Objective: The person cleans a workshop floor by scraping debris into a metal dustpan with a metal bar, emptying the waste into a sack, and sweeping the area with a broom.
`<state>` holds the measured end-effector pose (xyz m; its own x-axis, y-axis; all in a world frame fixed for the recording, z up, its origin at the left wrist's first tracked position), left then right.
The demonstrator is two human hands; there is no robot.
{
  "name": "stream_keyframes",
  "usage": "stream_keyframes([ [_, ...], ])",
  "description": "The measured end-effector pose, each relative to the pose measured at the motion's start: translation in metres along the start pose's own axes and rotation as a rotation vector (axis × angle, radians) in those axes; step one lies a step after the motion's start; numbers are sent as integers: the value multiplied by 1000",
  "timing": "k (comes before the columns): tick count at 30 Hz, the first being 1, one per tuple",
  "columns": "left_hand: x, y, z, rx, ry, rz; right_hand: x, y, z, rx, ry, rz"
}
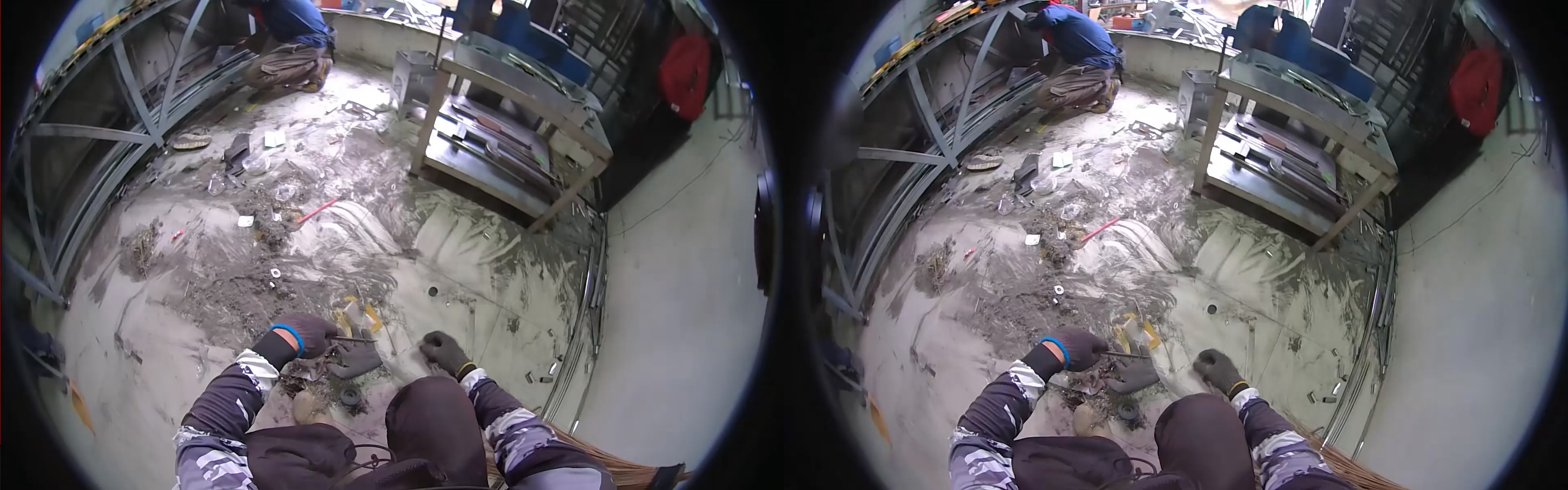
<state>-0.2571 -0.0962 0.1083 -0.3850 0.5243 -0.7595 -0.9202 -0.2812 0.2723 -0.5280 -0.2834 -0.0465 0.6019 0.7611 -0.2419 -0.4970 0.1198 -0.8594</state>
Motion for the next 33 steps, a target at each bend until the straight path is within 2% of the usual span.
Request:
stream_keyframes([
  [1,2,-1,3,-2,-27,-8,-16,-1,-16,-166,203,398],
  [3,9,-7,7,-5,-20,-18,-46,18,-19,-3,487,689],
  [4,15,-9,9,1,-24,-31,-42,22,-22,-10,478,687],
  [6,27,-15,16,-5,-34,5,-38,56,-23,421,368,942],
  [7,30,-18,20,-4,-40,39,-31,73,-33,417,362,943],
  [9,41,-32,22,-23,-68,42,24,94,-60,-234,-165,1022],
  [10,50,-38,21,-37,-93,45,26,50,-44,-72,-151,374],
  [11,54,-44,15,-23,-82,44,35,19,-34,139,-161,12],
  [12,63,-55,11,-24,-85,60,27,13,-50,-200,1,276],
  [13,72,-68,7,-13,-34,113,16,6,-57,-353,148,382],
  [14,49,-61,23,-119,-23,117,6,-12,-58,-400,224,424],
  [15,61,-78,16,-137,8,106,-4,-16,-65,-404,248,330],
  [17,60,-92,24,-205,39,90,-10,-74,-34,-415,314,330],
  [21,67,-125,41,-282,17,132,44,-188,57,-360,17,-153],
  [22,68,-137,46,-303,13,156,61,-209,81,-361,-71,-173],
  [23,64,-150,55,-345,45,161,78,-216,100,-274,-134,-195],
  [24,62,-163,67,-390,76,164,97,-224,118,-262,-290,-207],
  [25,63,-179,77,-458,121,197,117,-230,132,-300,-406,-180],
  [26,63,-194,87,-525,170,229,134,-199,125,-388,-459,-118],
  [27,66,-207,92,-523,165,217,146,-190,122,-562,-510,144],
  [29,62,-237,103,-647,234,182,156,-173,121,-391,-716,366],
  [30,58,-243,104,-641,236,172,155,-173,118,-394,-707,359],
  [32,46,-261,111,-794,463,239,152,-171,114,-392,-689,299],
  [33,40,-268,105,-788,458,236,150,-173,112,-388,-683,295],
])
Point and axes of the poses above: each hand's wrist, its own z-axis away from the middle knuckle, its own x-axis out of the palm, y = z × x, the point moved 6 cm from there along -z, towards the middle knuckle, and after that the axes turned 4 degrees about -z, right-handed, at the moved point
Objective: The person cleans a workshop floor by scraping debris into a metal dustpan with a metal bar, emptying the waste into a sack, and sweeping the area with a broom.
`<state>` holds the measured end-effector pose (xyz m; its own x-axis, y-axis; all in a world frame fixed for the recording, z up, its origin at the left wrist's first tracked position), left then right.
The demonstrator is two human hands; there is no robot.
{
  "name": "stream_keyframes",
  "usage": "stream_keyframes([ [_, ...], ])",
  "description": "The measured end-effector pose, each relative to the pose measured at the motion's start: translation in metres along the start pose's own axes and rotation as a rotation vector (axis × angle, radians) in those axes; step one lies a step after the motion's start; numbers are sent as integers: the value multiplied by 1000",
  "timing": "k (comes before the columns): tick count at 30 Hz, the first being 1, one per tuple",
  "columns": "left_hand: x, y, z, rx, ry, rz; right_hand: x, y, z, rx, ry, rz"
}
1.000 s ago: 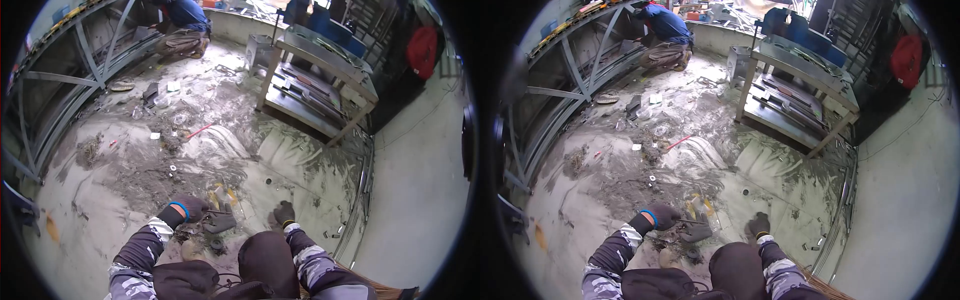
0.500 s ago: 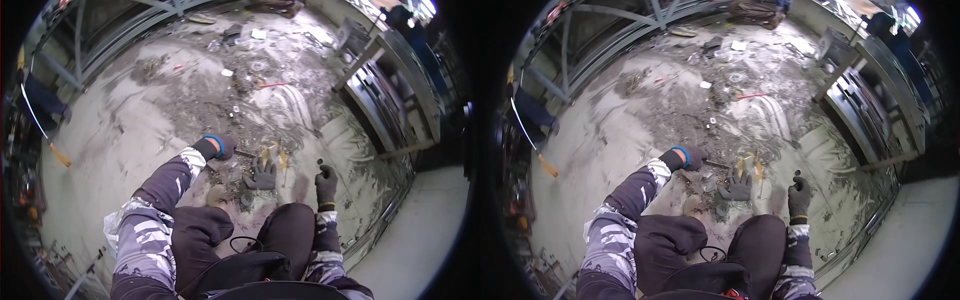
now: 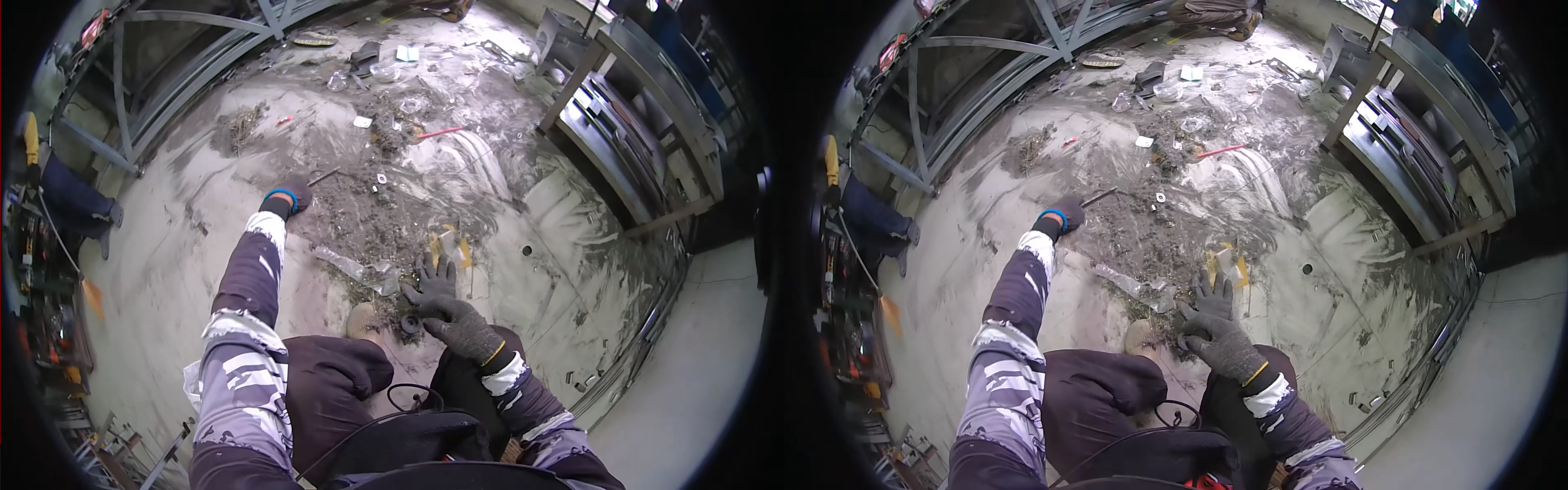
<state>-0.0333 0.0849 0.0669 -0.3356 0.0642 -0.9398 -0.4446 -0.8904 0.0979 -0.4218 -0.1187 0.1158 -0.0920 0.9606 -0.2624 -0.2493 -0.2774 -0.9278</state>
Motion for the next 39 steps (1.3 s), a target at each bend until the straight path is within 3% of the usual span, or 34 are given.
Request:
stream_keyframes([
  [7,13,23,-93,-12,-124,-216,-26,7,6,162,127,28],
  [12,53,43,-140,-73,-84,-94,-49,55,40,333,214,23],
  [14,74,43,-160,-123,-135,-71,-64,83,59,397,397,-62],
  [15,117,25,-204,-27,-118,-165,-67,95,66,475,433,-144],
  [17,123,17,-231,284,-138,-198,-69,94,66,470,452,-169],
  [18,57,44,-178,411,-267,-427,-69,92,64,446,475,-197],
  [20,34,26,-178,414,-232,-43,-69,79,56,432,436,-140],
  [22,10,44,-169,348,-162,-149,-65,67,46,414,384,-80],
  [24,14,57,-167,281,-95,-241,-63,57,39,387,351,-16],
  [26,39,56,-173,154,44,99,-61,59,36,377,335,-8],
  [27,54,60,-173,151,42,107,-60,61,34,362,323,-8],
  [30,78,90,-147,265,-127,-21,-60,65,35,369,331,13],
  [33,57,124,-92,544,-591,-128,-59,59,34,362,352,-8],
  [37,56,118,-98,447,-564,-86,-58,63,35,360,317,4],
  [39,52,103,-130,477,-310,-43,-57,61,36,324,324,-5],
])
Point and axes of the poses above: each hand's wrist, its own z-axis away from the middle knuckle, its own x-axis out of the palm, y = z × x, the point moved 6 cm from there along -z, towards the middle knuckle, and after that the axes turned 4 degrees about -z, right-handed, at the moved point
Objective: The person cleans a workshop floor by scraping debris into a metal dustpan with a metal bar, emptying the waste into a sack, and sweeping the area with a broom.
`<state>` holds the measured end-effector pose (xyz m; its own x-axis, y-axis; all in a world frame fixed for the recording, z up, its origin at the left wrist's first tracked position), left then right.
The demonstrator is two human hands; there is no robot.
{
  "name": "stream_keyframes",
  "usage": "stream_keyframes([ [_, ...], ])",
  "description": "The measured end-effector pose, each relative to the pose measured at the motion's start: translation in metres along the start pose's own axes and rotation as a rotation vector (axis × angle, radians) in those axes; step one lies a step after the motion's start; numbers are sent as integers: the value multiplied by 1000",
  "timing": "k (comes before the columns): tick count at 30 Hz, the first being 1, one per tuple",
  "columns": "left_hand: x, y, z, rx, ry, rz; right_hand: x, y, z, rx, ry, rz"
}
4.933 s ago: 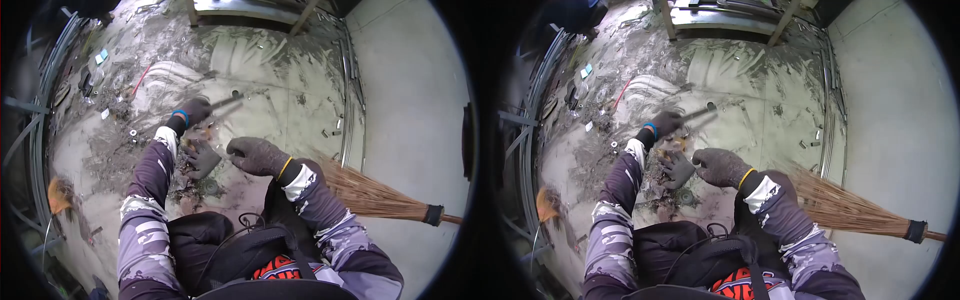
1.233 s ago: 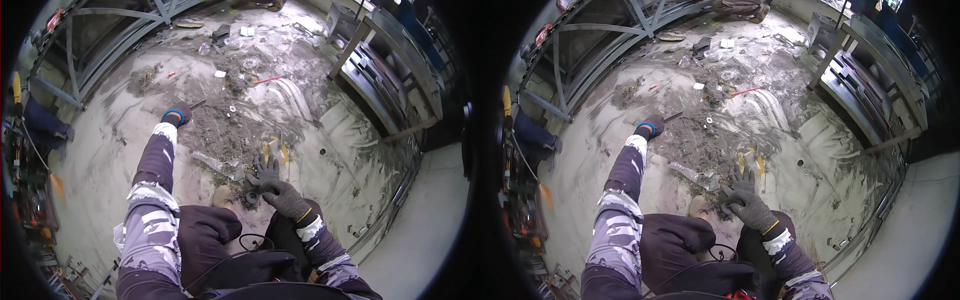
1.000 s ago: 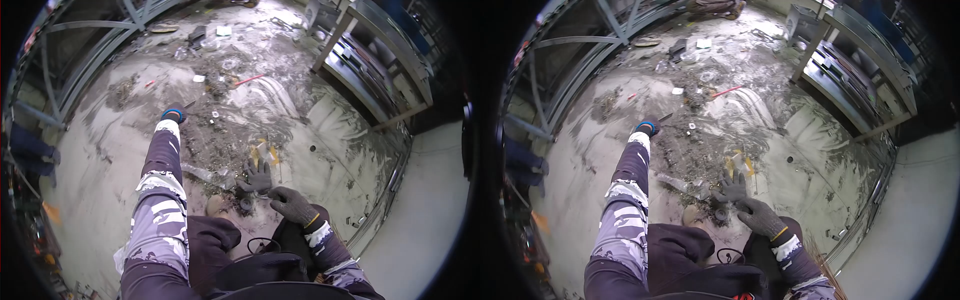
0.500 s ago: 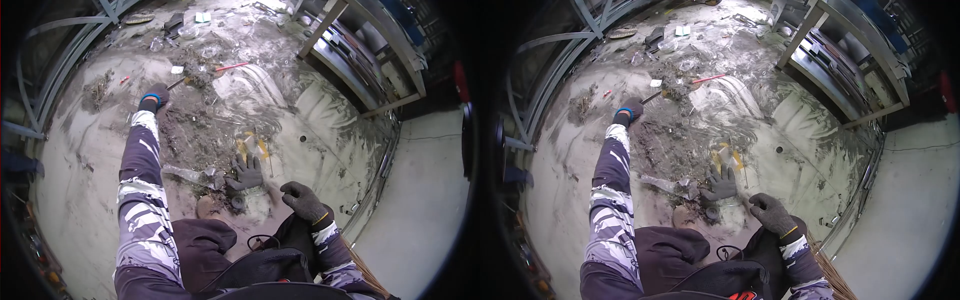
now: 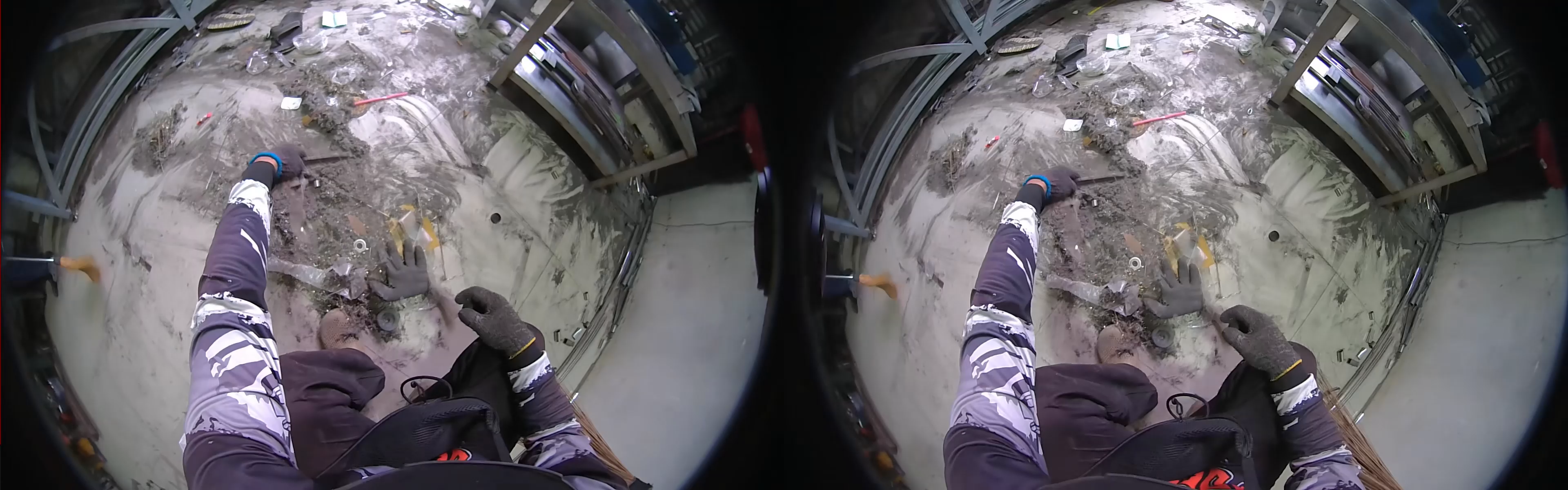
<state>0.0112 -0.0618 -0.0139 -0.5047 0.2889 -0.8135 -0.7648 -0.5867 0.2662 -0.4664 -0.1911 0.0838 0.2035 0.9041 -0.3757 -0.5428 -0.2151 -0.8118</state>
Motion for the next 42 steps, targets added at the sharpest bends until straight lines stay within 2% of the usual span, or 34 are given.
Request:
stream_keyframes([
  [1,9,-18,-12,-3,-5,-4,1,0,0,1,-2,-7],
  [3,7,-43,-22,-254,163,-147,-2,3,3,46,-10,-11],
  [4,11,-43,-17,-349,218,-109,-5,4,3,46,-5,-8],
  [5,14,-40,-17,-346,218,-107,-5,6,3,50,-8,8],
  [7,38,-34,-22,-253,68,-55,-5,8,6,63,-18,23],
  [8,28,-18,-13,-66,-41,-128,-4,6,6,55,-13,25],
  [9,10,-12,1,-67,-39,-131,-5,3,3,39,-5,27],
  [11,-3,18,32,-29,-224,33,-4,2,2,34,-10,13],
  [12,-1,13,25,26,-81,-5,-3,0,2,25,-15,3],
  [13,3,9,20,26,-87,-6,-2,-3,1,29,-16,-1],
  [15,2,-1,9,-91,41,-5,-1,-9,3,36,-27,18],
  [17,10,1,3,-83,53,-5,-1,-6,2,55,-47,47],
  [19,12,17,4,-38,153,65,1,-5,0,44,-13,-12],
  [20,11,24,3,8,154,71,2,-2,-5,117,-30,-58],
  [21,8,31,3,1,145,77,6,-3,-16,124,-41,-58],
  [23,-3,42,-1,46,197,54,7,-18,-51,-88,79,261],
  [25,-12,46,-1,77,288,95,16,-38,-104,-131,141,309],
  [28,-20,57,19,13,232,253,38,-21,-214,-105,255,440],
  [29,-21,58,25,108,302,172,49,-11,-249,-101,311,494],
  [30,-22,57,33,197,368,87,57,-9,-276,19,280,541],
  [31,-19,49,41,162,360,93,66,-5,-299,135,245,589],
  [33,-10,38,71,108,352,255,79,3,-339,40,227,648],
  [35,2,22,104,81,353,254,87,6,-346,86,218,726],
  [36,10,9,118,47,350,270,91,10,-348,240,195,794],
  [39,38,-43,144,26,474,237,112,-4,-351,125,239,1010],
  [40,46,-56,152,-77,371,237,124,-5,-354,31,179,867],
  [41,53,-67,160,-175,269,232,129,-6,-357,19,173,885],
  [42,57,-75,167,-182,281,242,139,-14,-350,42,115,961],
])
Point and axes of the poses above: each hand's wrist, its own z-axis away from the middle knuckle, its own x-axis out of the palm, y = z × x, the point moved 6 cm from there along -z, towards the middle knuckle, and after that the axes turned 4 degrees about -z, right-handed, at the moved point
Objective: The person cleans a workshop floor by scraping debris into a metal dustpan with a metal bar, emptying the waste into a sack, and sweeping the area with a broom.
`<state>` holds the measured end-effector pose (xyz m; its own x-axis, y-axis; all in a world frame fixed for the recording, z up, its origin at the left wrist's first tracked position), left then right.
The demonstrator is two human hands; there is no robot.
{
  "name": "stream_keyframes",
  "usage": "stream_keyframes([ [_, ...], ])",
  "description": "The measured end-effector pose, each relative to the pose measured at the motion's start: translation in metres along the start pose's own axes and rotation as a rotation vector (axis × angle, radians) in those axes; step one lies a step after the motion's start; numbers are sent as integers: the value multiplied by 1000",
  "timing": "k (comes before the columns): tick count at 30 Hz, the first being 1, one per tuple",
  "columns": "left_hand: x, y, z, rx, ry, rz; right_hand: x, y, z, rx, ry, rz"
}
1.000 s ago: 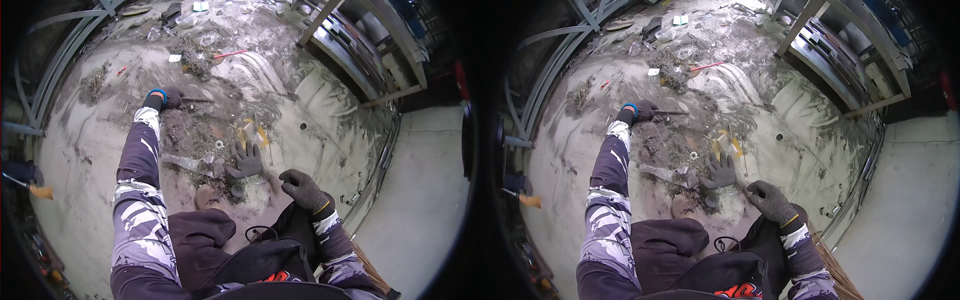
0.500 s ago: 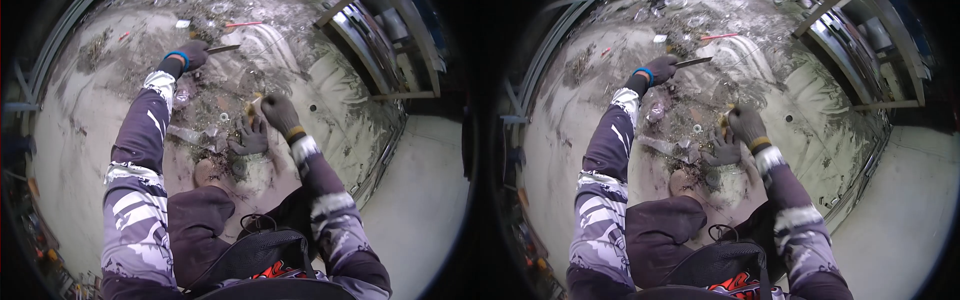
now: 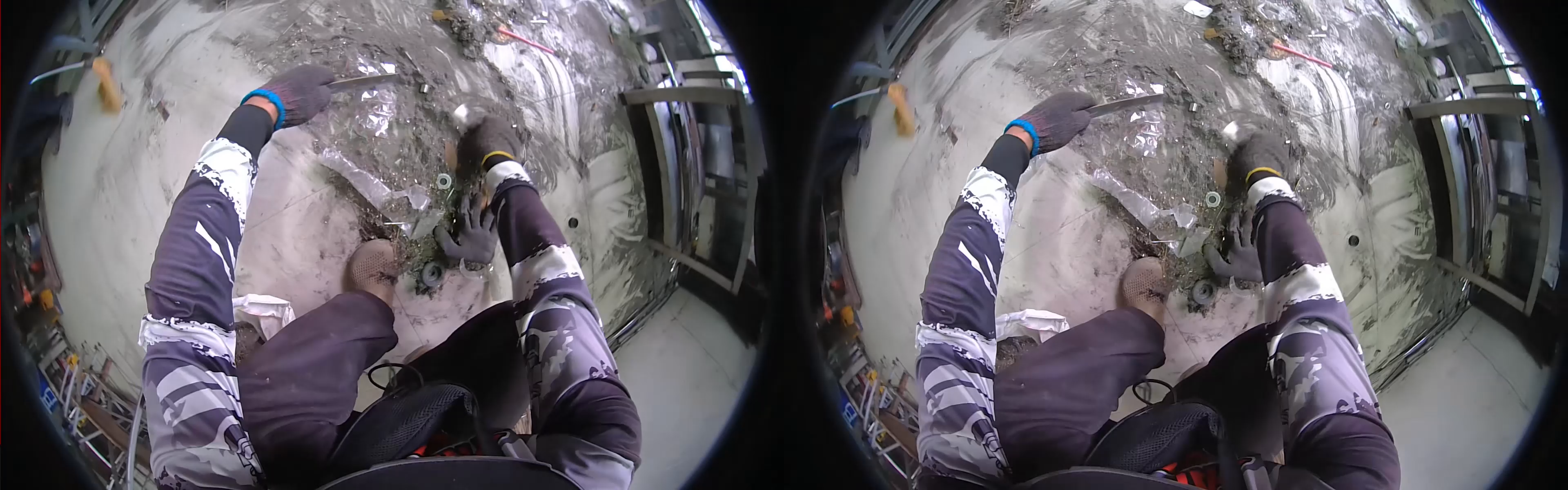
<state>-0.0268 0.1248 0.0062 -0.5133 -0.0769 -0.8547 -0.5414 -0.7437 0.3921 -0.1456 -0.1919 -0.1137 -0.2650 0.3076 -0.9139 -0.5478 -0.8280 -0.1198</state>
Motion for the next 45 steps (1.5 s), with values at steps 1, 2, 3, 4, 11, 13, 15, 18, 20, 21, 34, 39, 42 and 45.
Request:
stream_keyframes([
  [1,3,-12,5,-41,-5,12,2,-5,5,-7,-53,73],
  [2,5,-21,8,-80,-9,21,-6,-11,15,-85,63,43],
  [3,2,-26,10,-118,-12,27,-5,-12,14,-82,78,-4],
  [4,2,-29,11,-132,-47,2,-4,-8,14,-67,94,13],
  [11,-1,-14,4,-106,-9,-18,-11,-15,30,-304,347,33],
  [13,2,-6,-3,-71,34,-8,-16,-23,37,-299,261,84],
  [15,5,5,-9,-42,12,-40,-16,-23,39,-293,295,156],
  [18,8,17,-12,-65,0,-38,-22,-22,38,-199,394,-105],
  [20,11,24,-13,-58,6,-25,-35,-26,38,-140,392,-25],
  [21,13,24,-14,-65,17,5,-37,-27,36,-106,387,19],
  [34,37,12,-17,-103,-82,-163,-65,20,39,-238,243,-527],
  [39,32,18,-21,-130,-143,-177,-78,139,99,-410,203,-259],
  [42,25,18,-20,-140,-160,-188,-62,225,153,-271,-67,163],
  [45,30,8,-19,-136,-150,-175,-44,264,162,-457,-224,151],
])
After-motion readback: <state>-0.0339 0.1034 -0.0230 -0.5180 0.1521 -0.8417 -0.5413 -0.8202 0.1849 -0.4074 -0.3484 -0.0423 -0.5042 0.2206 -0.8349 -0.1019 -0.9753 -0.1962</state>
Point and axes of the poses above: each hand's wrist, its own z-axis away from the middle knuckle, its own x-axis out of the palm, y = z × x, the point moved 6 cm from there along -z, towards the middle knuckle, and after that the axes turned 4 degrees about -z, right-handed, at the moved point
